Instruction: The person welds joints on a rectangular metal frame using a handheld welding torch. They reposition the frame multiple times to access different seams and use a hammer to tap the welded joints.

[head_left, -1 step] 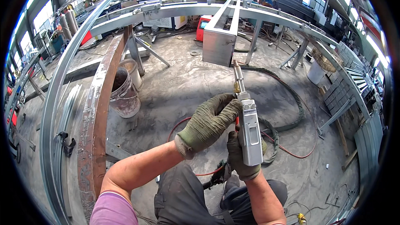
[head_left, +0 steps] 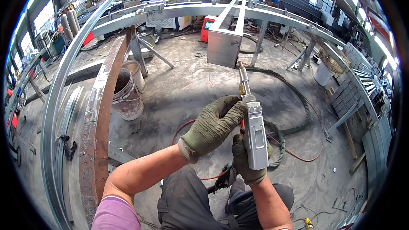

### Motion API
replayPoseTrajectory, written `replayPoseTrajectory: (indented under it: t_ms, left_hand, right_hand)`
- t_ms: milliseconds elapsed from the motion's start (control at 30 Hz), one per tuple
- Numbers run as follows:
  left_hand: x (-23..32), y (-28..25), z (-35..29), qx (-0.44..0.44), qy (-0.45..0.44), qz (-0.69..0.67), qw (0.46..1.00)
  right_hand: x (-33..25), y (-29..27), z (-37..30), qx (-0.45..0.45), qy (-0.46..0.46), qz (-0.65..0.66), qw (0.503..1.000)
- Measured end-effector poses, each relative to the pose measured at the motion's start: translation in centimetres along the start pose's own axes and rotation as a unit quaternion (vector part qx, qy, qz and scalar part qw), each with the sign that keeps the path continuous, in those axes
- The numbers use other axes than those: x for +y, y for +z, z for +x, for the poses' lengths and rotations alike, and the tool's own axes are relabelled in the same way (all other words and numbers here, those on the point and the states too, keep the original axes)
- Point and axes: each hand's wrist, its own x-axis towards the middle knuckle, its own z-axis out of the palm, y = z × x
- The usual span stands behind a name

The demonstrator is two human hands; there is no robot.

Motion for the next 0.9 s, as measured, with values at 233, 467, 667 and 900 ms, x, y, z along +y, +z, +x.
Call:
replayPoseTrajectory:
  t_ms: [233, 467, 667, 900]
  left_hand:
    - [0.04, -0.22, 0.02, 0.004, 0.002, 0.016, 1.0]
    - [0.72, -0.42, 0.06, 0.0, -0.015, -0.028, 1.0]
    - [0.75, -0.52, 0.2, -0.004, -0.004, -0.01, 1.0]
    - [0.47, -0.81, 0.18, -0.011, 0.004, 0.007, 1.0]
  right_hand:
    - [-0.23, 0.16, -0.06, 0.001, 0.007, -0.009, 1.0]
    - [-0.11, 0.6, -0.09, 0.003, 0.005, -0.018, 1.0]
    - [-0.07, 0.6, -0.4, 0.004, 0.023, -0.007, 1.0]
    - [-0.35, 0.32, -0.42, -0.031, 0.056, 0.002, 0.998]
